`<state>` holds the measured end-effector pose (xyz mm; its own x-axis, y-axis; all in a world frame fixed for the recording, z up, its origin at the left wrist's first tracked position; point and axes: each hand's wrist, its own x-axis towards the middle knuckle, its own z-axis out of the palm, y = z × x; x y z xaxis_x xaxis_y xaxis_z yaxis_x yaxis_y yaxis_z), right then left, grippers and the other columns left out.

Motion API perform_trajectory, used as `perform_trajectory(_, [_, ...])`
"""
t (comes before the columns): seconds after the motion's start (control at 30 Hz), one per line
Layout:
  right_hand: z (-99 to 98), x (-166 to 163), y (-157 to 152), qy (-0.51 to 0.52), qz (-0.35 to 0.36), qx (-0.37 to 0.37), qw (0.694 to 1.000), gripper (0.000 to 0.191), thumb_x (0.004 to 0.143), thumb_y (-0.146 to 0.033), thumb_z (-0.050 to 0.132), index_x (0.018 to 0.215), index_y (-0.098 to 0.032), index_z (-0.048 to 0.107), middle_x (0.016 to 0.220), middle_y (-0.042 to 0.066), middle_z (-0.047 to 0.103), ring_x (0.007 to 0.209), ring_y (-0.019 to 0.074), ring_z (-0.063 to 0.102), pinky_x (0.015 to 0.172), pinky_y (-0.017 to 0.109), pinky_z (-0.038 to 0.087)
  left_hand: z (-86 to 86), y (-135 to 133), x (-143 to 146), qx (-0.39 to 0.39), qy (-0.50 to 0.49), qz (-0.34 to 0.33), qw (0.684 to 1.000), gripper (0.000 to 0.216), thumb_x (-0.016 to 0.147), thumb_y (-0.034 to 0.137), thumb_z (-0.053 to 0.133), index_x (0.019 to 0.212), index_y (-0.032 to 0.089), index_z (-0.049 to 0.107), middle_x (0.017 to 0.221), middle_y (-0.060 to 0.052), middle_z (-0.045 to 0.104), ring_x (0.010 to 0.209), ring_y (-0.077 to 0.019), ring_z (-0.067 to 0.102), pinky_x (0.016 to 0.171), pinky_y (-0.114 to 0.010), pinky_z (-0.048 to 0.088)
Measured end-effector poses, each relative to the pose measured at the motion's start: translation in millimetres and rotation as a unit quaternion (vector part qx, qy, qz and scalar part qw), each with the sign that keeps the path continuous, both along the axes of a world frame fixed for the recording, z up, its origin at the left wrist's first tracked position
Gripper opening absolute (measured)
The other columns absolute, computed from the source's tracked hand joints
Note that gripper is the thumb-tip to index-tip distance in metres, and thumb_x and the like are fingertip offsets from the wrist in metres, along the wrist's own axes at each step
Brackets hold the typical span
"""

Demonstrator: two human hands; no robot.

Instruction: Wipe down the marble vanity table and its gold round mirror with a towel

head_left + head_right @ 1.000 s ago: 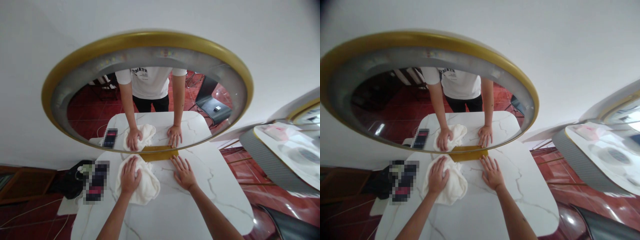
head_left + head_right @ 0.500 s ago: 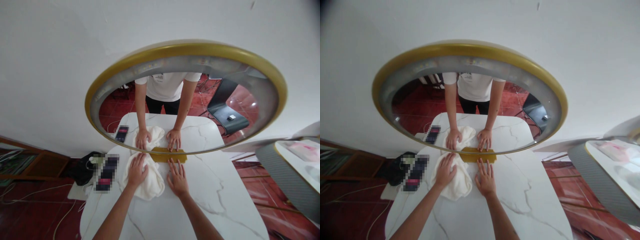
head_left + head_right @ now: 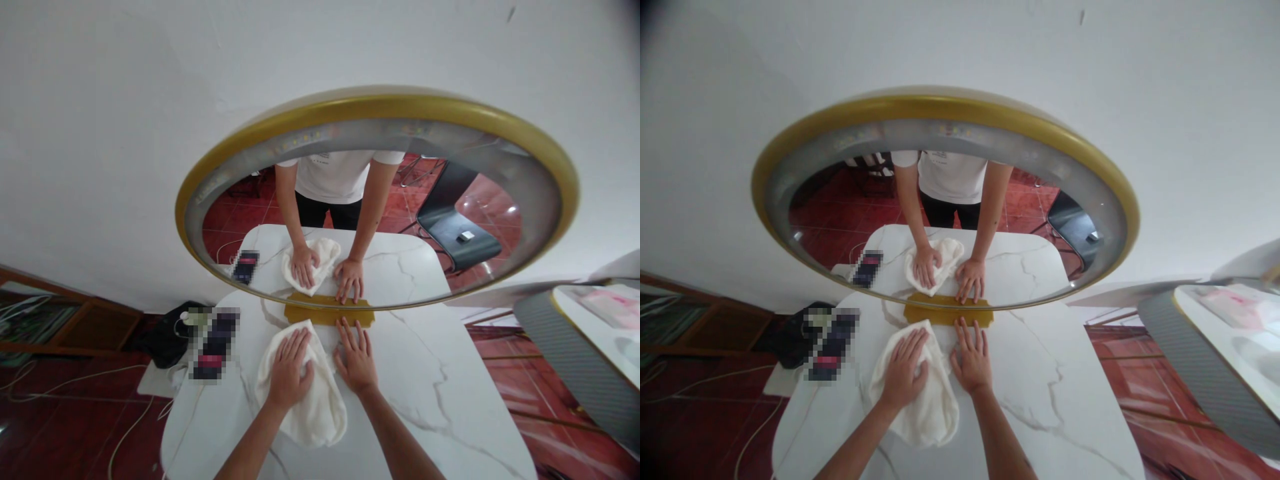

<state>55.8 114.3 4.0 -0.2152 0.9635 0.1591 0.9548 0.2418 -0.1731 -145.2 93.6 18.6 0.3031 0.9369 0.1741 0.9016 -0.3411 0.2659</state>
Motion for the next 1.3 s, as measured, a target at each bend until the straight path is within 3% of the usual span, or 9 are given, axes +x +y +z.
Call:
perform_trajectory(0.1, [0.1, 0.0, 0.1, 0.005, 0.0, 0.0, 1.0, 0.069, 0.085, -0.025, 0.039, 0.146, -0.024, 0.007, 0.151, -0.004, 0.015, 0.139, 0.028, 0.005, 0.11, 0.049, 0.018, -1.8, 3.2, 0.0, 0.015, -0.003, 0.022, 1.0, 0.066, 0.079, 0.019, 0.044, 0.142, 0.019, 0.024, 0.147, -0.004, 0.03, 0.136, -0.0218, 0.025, 0.111, -0.042, 0.022])
perform_trajectory(0.27, [-0.9, -0.1, 0.1, 0.004, -0.005, 0.002, 1.0, 0.07, 0.084, -0.024, 0.04, 0.146, -0.023, 0.007, 0.15, -0.003, 0.017, 0.138, 0.0277, 0.006, 0.11, 0.05, 0.018, 0.9, 31.5, 0.1, 0.047, -0.024, 0.091, 0.994, 0.066, 0.08, 0.017, 0.043, 0.142, 0.019, 0.024, 0.147, -0.006, 0.031, 0.136, -0.0228, 0.025, 0.11, -0.043, 0.023])
perform_trajectory(0.37, [-1.6, 0.1, 0.1, 0.001, -0.005, -0.002, 1.0, 0.07, 0.084, -0.024, 0.04, 0.145, -0.024, 0.006, 0.15, -0.003, 0.017, 0.138, 0.0276, 0.006, 0.11, 0.05, 0.017, 2.0, 41.1, 3.3, 0.052, -0.026, 0.093, 0.994, 0.064, 0.08, 0.016, 0.043, 0.142, 0.019, 0.025, 0.146, -0.006, 0.032, 0.136, -0.023, 0.025, 0.11, -0.044, 0.023])
perform_trajectory(0.77, [0.5, 0.7, 0.7, 0.002, -0.005, -0.003, 1.0, 0.066, 0.086, -0.019, 0.035, 0.145, -0.028, 0.006, 0.15, -0.005, 0.015, 0.139, 0.0256, 0.007, 0.11, 0.048, 0.018, 15.2, 28.9, 22.2, -0.031, 0.005, -0.133, 0.991, 0.07, 0.077, 0.022, 0.046, 0.143, 0.022, 0.022, 0.148, -0.001, 0.028, 0.137, -0.0211, 0.024, 0.112, -0.041, 0.019])
perform_trajectory(0.97, [1.7, 1.7, 0.4, 0.012, -0.01, 0.0, 1.0, 0.068, 0.085, -0.014, 0.032, 0.145, -0.027, 0.0, 0.15, -0.003, 0.015, 0.138, 0.025, 0.011, 0.109, 0.05, 0.018, 20.7, 41.3, 31.3, -0.037, -0.012, -0.172, 0.984, 0.069, 0.076, 0.025, 0.047, 0.142, 0.024, 0.026, 0.147, 0.0, 0.029, 0.136, -0.0197, 0.025, 0.112, -0.04, 0.019])
perform_trajectory(1.07, [1.2, 1.5, 0.9, 0.014, -0.007, -0.002, 1.0, 0.067, 0.086, -0.017, 0.032, 0.145, -0.027, 0.002, 0.15, -0.003, 0.018, 0.138, 0.0248, 0.01, 0.11, 0.049, 0.017, 19.6, 42.1, 25.9, -0.019, -0.014, -0.163, 0.986, 0.068, 0.076, 0.024, 0.048, 0.141, 0.024, 0.029, 0.146, 0.0, 0.033, 0.135, -0.0188, 0.027, 0.112, -0.038, 0.021])
perform_trajectory(1.3, [-0.9, 0.4, 0.6, 0.011, -0.016, -0.008, 1.0, 0.064, 0.088, -0.02, 0.032, 0.145, -0.025, 0.004, 0.15, -0.004, 0.019, 0.138, 0.0251, 0.009, 0.11, 0.048, 0.016, 11.6, 41.2, -18.0, 0.01, 0.01, -0.049, 0.999, 0.064, 0.077, 0.019, 0.045, 0.14, 0.022, 0.032, 0.145, -0.002, 0.034, 0.135, -0.0211, 0.028, 0.111, -0.041, 0.022])
